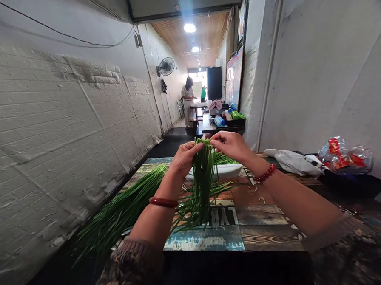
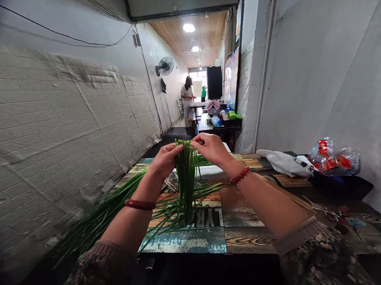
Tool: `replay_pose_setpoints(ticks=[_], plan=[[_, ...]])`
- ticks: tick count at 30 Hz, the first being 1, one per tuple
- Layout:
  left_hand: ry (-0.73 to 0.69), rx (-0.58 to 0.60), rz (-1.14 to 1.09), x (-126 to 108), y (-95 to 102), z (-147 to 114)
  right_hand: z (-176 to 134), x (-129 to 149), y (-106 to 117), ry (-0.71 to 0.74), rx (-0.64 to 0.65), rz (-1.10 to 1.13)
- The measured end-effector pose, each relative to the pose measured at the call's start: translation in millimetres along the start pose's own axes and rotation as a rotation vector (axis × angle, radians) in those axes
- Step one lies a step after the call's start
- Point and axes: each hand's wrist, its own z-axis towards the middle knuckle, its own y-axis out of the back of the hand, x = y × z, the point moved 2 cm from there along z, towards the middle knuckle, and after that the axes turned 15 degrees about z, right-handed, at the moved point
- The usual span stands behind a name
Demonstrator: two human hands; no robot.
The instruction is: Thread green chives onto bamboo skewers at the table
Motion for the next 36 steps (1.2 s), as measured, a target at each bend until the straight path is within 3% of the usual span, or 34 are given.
replay_pose_setpoints(ticks=[3,9,15,20,28,32,36], plan=[[0.003,0.018,0.015,0.6,-3.2,1.3,1.4,1.3,4.0,-0.005,0.033,0.004],[-0.011,0.009,-0.001,0.6,-8.3,4.4,-0.8,-0.8,3.4,0.004,-0.070,-0.018],[0.006,-0.002,-0.010,3.6,-3.7,4.6,-2.7,4.2,13.2,-0.022,0.047,-0.059],[0.004,-0.028,-0.074,3.7,-2.9,5.7,-9.3,3.4,18.6,0.124,0.114,-0.323],[0.064,-0.030,-0.124,0.4,-10.2,4.6,-14.7,0.0,12.3,0.208,0.066,-0.311],[0.063,-0.014,-0.083,1.7,-10.4,4.6,-17.6,-1.4,14.8,0.164,0.074,-0.272],[0.064,-0.009,-0.068,3.7,-9.9,2.4,-16.3,-0.9,19.0,0.031,0.095,-0.221]])
